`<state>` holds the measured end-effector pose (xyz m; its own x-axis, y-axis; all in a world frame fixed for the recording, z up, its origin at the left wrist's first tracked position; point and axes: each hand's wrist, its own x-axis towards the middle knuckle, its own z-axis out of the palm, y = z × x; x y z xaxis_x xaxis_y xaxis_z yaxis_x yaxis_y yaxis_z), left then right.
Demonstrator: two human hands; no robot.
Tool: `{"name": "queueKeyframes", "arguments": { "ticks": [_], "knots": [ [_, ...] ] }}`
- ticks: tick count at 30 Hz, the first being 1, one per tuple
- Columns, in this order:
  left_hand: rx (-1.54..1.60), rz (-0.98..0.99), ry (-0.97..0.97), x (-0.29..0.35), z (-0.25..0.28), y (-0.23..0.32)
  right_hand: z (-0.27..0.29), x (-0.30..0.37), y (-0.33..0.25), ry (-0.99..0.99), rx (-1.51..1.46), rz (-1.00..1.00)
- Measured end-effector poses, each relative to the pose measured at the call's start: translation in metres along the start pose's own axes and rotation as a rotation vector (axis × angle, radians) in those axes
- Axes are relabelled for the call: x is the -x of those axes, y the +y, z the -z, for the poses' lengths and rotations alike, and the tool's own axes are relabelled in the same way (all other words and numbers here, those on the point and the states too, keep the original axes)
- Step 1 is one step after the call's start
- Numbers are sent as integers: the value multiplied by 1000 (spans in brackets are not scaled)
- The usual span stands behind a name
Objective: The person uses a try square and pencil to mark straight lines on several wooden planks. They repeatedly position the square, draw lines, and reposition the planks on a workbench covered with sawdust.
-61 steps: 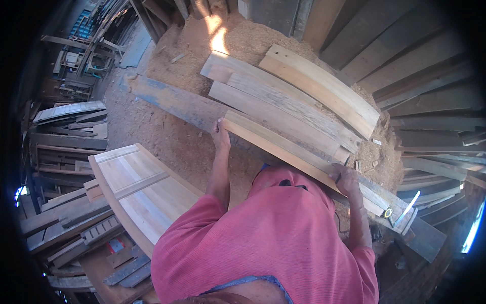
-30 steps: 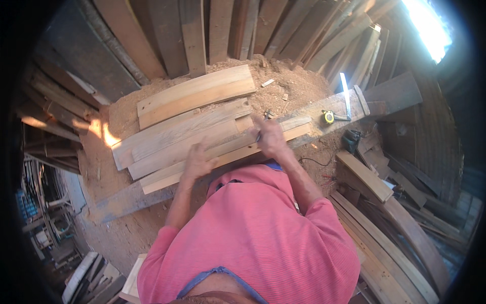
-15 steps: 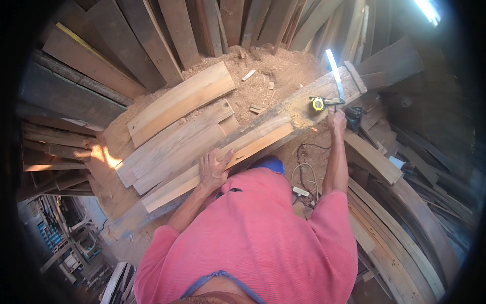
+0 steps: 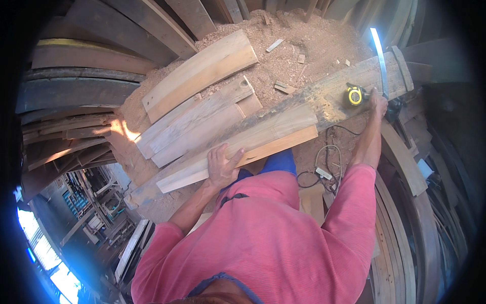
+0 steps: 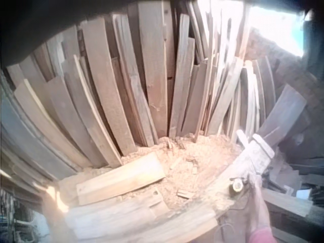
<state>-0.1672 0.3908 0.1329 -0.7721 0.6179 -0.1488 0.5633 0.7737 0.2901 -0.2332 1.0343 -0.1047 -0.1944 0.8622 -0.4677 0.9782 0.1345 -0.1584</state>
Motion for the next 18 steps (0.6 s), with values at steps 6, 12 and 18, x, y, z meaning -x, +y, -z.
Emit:
{"name": "queueKeyframes", "arguments": {
  "ticks": [6,12,18],
  "knots": [
    [29,19,23,0,0,2,21,-30,68,70,-394,-92],
    [30,32,49,3,0,1,99,80,-4,158,-781,549],
    [287,115,63,2,13,4,83,276,-144,-334,-728,997]
  ]
}}
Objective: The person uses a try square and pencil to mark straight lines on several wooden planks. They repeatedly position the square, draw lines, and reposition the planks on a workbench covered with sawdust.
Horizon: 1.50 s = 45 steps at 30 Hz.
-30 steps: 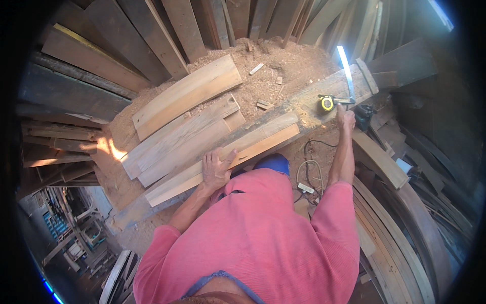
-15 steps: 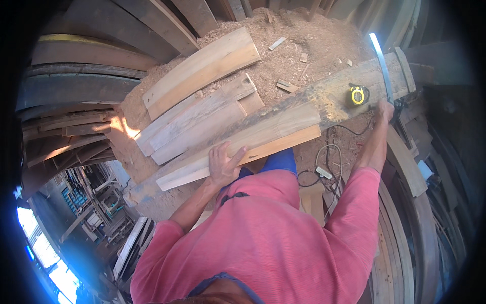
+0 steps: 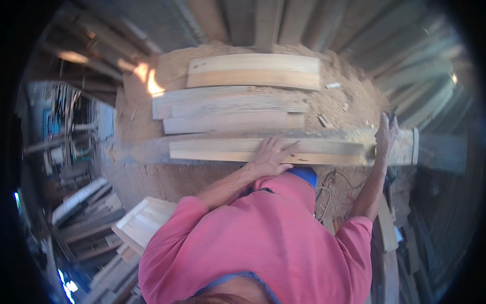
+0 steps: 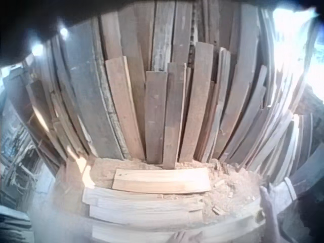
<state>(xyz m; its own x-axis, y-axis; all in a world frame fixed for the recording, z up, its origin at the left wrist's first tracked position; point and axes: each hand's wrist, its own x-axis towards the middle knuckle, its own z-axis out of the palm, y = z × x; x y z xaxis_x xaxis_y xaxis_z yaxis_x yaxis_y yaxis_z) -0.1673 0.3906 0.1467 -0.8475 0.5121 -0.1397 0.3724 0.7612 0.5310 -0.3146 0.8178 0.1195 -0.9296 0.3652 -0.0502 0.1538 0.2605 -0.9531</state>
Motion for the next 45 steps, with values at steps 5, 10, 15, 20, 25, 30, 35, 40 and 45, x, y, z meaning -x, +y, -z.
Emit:
{"name": "queueKeyframes", "arguments": {
  "ticks": [5,10,15,20,25,30,35,40,45],
  "knots": [
    [206,199,122,21,15,-23,-200,41,-64,-589,355,275],
    [159,280,368,104,32,-83,-340,148,-102,-1039,737,374],
    [37,509,758,222,54,-118,-442,238,-115,-1360,782,315],
    [246,914,1138,310,41,-173,-490,266,-127,-1451,881,270],
    [599,984,1071,341,20,-227,-501,272,-131,-1492,1012,195],
    [842,894,1023,340,22,-241,-501,272,-126,-1484,1045,181],
    [796,783,1064,336,30,-244,-501,267,-120,-1494,1036,93],
    [757,736,1127,335,29,-245,-499,264,-114,-1525,974,112],
    [1114,754,1231,331,4,-247,-500,264,-114,-1537,973,156]
  ]
}}
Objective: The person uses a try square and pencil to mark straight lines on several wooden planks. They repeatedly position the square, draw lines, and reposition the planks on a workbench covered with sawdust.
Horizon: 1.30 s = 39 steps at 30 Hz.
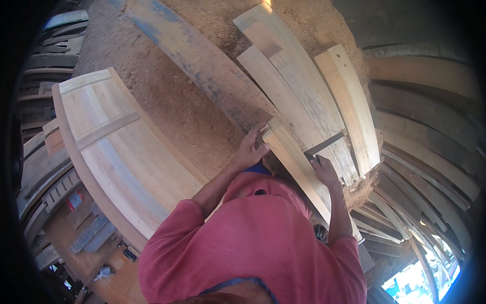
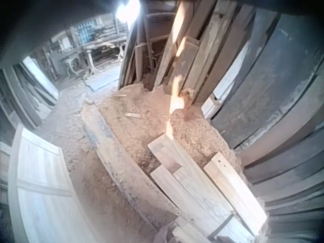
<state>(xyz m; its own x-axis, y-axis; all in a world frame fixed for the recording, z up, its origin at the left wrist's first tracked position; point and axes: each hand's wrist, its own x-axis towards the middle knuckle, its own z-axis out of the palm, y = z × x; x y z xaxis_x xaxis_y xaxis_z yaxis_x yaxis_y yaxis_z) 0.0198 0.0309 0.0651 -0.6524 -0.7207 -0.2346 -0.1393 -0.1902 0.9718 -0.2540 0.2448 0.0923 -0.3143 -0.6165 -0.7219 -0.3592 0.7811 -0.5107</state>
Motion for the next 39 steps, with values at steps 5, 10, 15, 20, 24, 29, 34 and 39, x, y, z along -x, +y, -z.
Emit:
{"name": "queueKeyframes", "arguments": {
  "ticks": [5,10,15,20,24,29,34,39],
  "knots": [
    [157,305,170,19,-6,-46,-3,0,3,31,-44,53],
    [683,727,47,50,-31,-74,-13,-41,8,-108,-110,-6],
    [981,703,-35,52,-57,-77,-32,-87,-3,-147,-201,-13],
    [1151,551,-75,45,-72,-76,-30,-95,-16,-184,-150,-15],
    [1169,526,-74,46,-75,-80,-29,-94,-21,-224,-163,-37],
    [1091,508,-108,44,-72,-77,-26,-93,-24,-200,-64,11],
    [962,508,-24,41,-69,-65,-22,-91,-35,-128,27,27],
    [499,349,230,27,-44,-47,-16,-79,-47,-6,55,54]
  ]
}}
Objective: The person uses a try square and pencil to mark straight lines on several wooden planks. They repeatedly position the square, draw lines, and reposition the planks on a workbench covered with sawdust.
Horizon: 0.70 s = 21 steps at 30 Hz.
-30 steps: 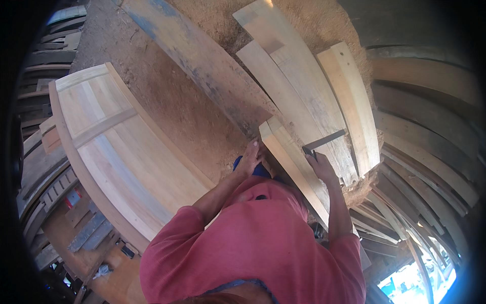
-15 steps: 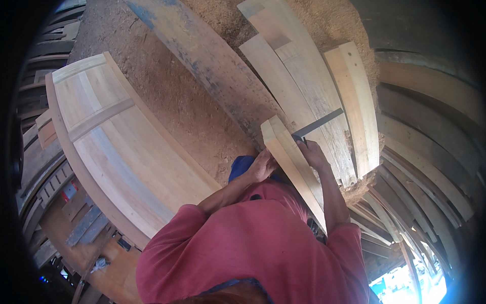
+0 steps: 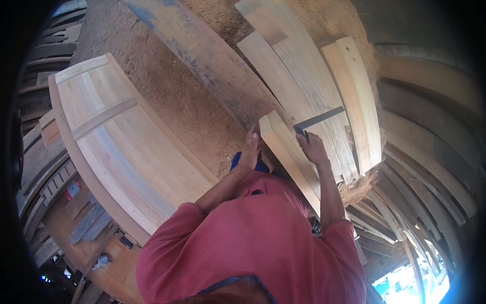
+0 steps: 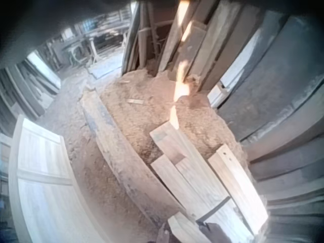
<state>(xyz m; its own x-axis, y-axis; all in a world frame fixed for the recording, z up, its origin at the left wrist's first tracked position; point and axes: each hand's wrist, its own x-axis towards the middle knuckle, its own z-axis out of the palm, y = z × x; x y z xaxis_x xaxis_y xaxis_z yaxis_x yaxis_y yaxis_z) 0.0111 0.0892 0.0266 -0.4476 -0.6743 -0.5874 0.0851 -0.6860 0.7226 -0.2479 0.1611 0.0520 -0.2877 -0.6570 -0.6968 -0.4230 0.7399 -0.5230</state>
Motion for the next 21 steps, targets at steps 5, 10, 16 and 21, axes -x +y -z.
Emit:
{"name": "queueKeyframes", "arguments": {
  "ticks": [5,10,16,21],
  "knots": [
    [-449,-448,-18,-5,2,51,3,4,-2,73,121,-21],
    [-749,-544,-117,0,-19,79,-1,3,1,86,56,2],
    [-654,-502,-19,5,-31,78,3,10,0,92,94,-14],
    [-837,-545,158,8,-48,76,4,16,-2,143,142,11]
  ]
}}
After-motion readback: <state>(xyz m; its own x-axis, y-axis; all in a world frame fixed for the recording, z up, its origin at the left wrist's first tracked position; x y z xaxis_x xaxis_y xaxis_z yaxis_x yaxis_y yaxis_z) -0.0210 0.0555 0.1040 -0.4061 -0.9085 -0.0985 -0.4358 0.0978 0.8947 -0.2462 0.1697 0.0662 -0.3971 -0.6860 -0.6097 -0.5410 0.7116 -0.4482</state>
